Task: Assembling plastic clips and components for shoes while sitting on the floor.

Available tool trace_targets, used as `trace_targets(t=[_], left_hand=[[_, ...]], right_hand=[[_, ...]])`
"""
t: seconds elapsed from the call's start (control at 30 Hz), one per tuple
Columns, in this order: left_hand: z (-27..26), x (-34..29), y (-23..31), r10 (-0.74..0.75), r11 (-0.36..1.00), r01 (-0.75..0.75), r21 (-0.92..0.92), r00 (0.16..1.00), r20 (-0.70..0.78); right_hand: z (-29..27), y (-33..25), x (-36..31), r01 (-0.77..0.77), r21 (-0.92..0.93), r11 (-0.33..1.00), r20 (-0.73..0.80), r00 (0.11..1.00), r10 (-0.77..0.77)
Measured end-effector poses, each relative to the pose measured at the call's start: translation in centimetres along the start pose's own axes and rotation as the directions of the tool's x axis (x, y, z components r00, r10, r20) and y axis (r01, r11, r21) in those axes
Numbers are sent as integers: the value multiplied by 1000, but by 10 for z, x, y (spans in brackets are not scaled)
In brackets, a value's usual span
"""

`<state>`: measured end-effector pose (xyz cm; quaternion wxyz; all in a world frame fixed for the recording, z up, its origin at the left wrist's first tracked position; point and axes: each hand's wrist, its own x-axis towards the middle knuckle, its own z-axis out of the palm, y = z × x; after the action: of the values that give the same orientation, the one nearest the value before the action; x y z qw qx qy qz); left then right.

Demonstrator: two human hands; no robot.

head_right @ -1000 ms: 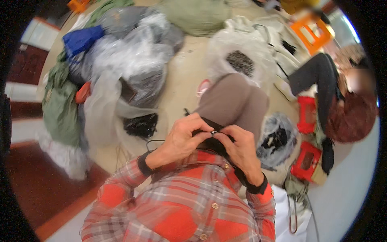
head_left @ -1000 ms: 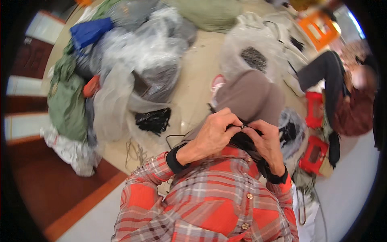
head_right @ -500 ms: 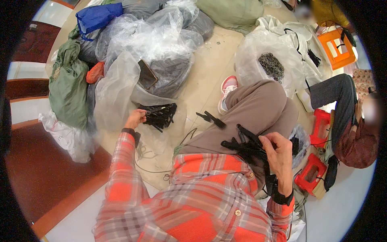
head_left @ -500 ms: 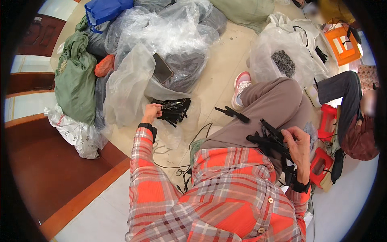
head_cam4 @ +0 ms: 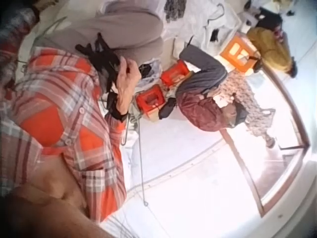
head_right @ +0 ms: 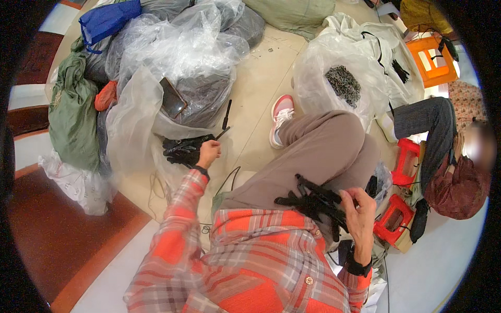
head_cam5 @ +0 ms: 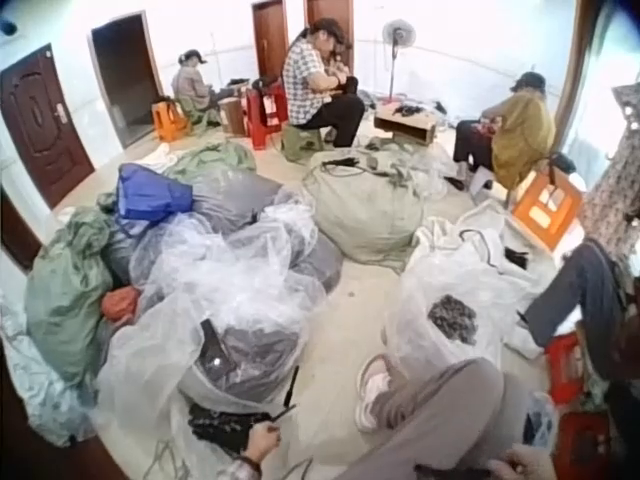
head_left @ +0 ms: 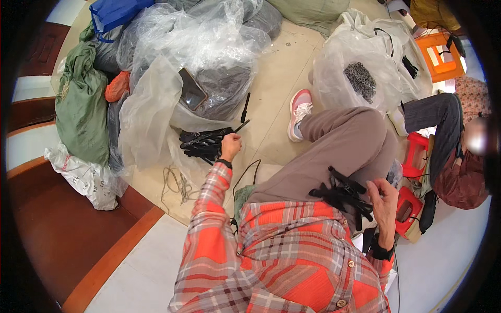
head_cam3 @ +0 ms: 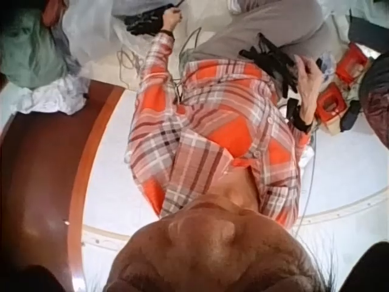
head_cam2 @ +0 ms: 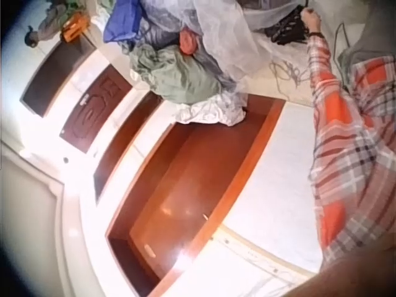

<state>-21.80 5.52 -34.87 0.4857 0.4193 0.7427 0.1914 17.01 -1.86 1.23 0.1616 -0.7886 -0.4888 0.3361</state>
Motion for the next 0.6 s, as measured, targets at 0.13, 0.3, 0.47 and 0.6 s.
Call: trace_targets(t=[0.13, 0.3, 0.47, 0.6], left_hand=[[39, 21, 12, 206, 880, -137, 454, 973, -108], [65, 53, 55, 259, 806, -167, 567, 962, -86], [77, 77, 64, 169, 556, -211, 804, 976, 140], [91, 113, 73, 269, 698, -158, 698, 962, -51]], right_hand=[[-8, 4, 7, -158, 16, 987, -51, 986, 158], [-12, 10, 18, -258, 47, 965, -153, 953, 262], [-12, 11, 30, -356, 70, 932, -109, 926, 362], [-3, 9, 40, -442, 114, 890, -99, 886, 453]])
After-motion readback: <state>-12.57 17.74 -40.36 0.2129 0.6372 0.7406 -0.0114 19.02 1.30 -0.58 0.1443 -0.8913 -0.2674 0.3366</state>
